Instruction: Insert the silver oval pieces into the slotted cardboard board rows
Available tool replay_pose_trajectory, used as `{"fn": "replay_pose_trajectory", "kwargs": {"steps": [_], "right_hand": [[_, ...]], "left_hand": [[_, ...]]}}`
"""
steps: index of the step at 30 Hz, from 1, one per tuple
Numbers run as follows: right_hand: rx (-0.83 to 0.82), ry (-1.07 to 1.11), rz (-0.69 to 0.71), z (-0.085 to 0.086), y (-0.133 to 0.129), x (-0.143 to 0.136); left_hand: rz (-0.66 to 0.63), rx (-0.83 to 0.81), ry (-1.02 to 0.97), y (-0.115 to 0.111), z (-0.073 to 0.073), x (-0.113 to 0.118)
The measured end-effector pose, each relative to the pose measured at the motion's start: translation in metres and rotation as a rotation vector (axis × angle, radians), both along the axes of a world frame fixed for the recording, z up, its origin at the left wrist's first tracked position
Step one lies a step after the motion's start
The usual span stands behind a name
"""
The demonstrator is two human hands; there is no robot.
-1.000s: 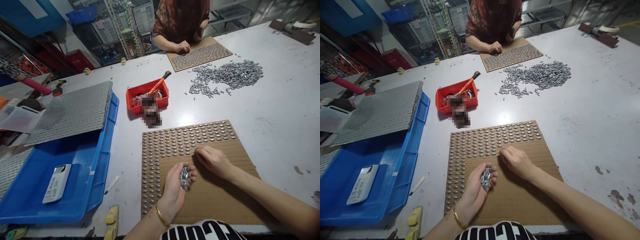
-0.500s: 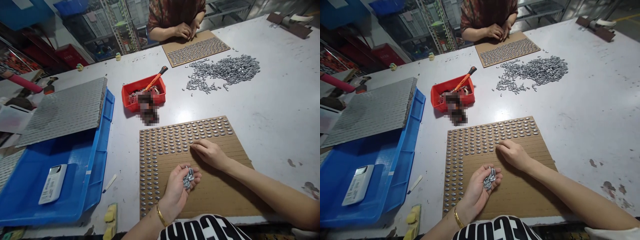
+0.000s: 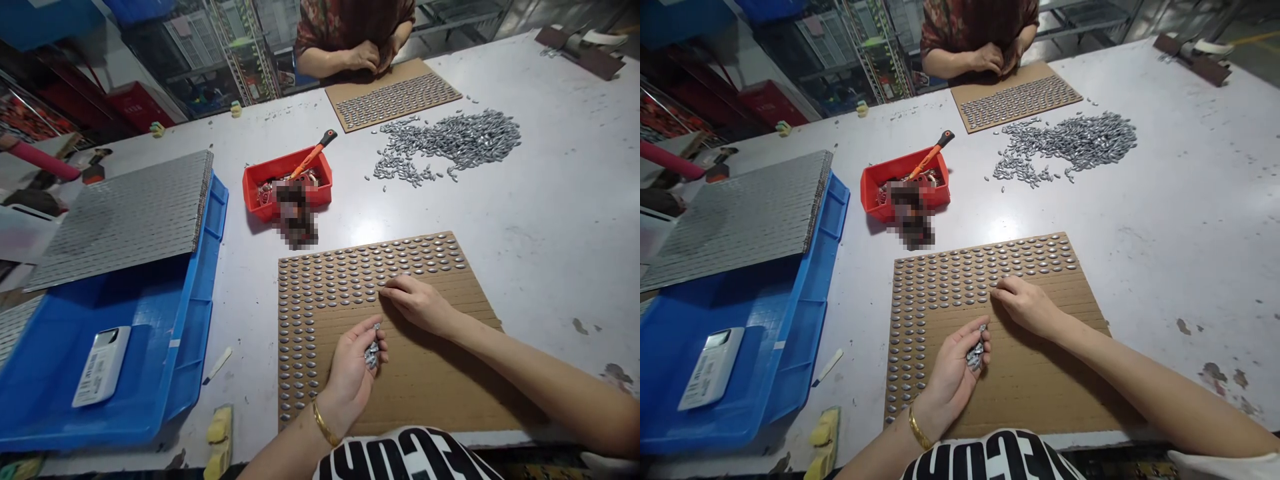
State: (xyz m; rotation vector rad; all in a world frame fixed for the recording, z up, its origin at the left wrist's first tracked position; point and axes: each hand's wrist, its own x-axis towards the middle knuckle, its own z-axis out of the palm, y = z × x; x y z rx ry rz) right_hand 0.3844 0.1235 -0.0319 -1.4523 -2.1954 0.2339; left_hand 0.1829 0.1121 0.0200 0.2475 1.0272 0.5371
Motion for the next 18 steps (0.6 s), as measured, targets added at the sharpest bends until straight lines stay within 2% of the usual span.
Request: {"fn": "replay_pose_trajectory", "kwargs": {"steps": [2,5,7,9,11,12,15,18], "right_hand": [[-0.019,0.072,-0.013,0.005,-0.001,-0.001],[-0.100,0.292,-0.031,0.019,-0.007,-0.005],[-0.245,0.466,-0.026,0.031,-0.014,-0.010],[-0.457,0.657,-0.014,0.039,-0.021,-0.017],[-0.649,0.871,-0.041,0.040,-0.028,-0.024],[-0.695,0.972,-0.086,0.038,-0.031,-0.028],[-0.668,1.104,-0.255,0.030,-0.036,-0.036],[-0.565,0.969,-0.284,0.029,-0.040,-0.039]], "left_hand": [[0.002,0.031,0.020,0.001,-0.001,0.000],[-0.005,0.063,0.045,0.003,-0.002,0.000],[-0.019,0.079,0.030,0.004,-0.002,0.000],[-0.015,0.098,0.010,0.005,-0.003,0.000],[0.013,0.108,-0.006,0.005,-0.004,0.002],[0.027,0.107,-0.010,0.005,-0.005,0.003],[0.046,0.093,-0.022,0.001,-0.008,0.006],[0.034,0.080,-0.020,-0.004,-0.010,0.010]]}}
